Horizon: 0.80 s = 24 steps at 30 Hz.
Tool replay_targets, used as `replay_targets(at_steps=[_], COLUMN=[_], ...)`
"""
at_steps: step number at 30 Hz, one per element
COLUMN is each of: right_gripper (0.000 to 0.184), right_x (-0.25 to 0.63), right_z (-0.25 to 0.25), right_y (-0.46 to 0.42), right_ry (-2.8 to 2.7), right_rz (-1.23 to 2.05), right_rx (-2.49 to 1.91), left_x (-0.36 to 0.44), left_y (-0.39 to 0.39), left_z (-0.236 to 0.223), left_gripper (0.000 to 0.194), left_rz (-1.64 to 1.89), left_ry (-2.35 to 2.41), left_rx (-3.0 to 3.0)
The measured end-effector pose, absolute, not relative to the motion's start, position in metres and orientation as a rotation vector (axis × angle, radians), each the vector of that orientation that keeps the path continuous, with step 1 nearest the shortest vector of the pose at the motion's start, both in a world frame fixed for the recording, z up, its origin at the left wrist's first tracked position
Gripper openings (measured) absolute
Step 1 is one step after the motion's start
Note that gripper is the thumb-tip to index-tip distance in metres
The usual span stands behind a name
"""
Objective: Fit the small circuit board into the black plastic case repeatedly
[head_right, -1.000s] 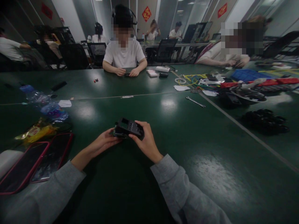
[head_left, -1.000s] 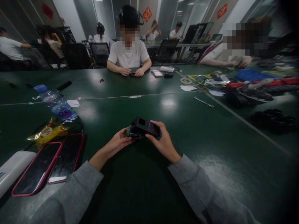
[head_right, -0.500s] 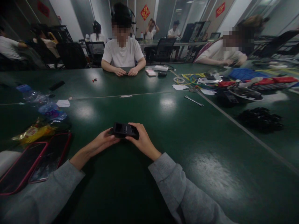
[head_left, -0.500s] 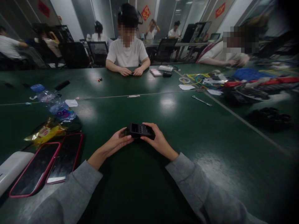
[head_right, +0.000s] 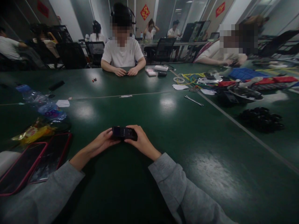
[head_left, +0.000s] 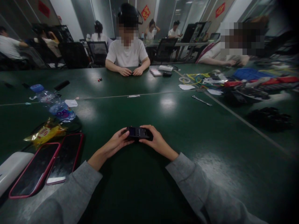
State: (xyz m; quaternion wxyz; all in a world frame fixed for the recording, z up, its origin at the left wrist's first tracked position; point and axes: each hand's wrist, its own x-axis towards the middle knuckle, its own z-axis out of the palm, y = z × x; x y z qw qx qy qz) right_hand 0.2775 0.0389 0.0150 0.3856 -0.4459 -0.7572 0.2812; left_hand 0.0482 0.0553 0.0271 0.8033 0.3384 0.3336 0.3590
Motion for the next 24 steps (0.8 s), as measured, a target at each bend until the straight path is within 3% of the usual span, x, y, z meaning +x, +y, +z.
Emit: replay_targets(at_steps=[9, 24], right_gripper=[0.051, 0.053], right_x=[0.2759, 0.2746], right_z=[0.0150, 0.0135], right_y=[0.0381, 0.0379], right_ry=[-1.921, -1.905], right_rz=[0.666, 0.718], right_rx=[-1.114, -1.148], left_x=[0.0479, 0.0497], left_y=[0.0535, 0.0536], left_z=[0.0332, 0.0366], left_gripper=[0.061, 0.057], left_rz=[0.772, 0.769], left_ry=[0.754, 0.780], left_rx=[0.699, 0.656])
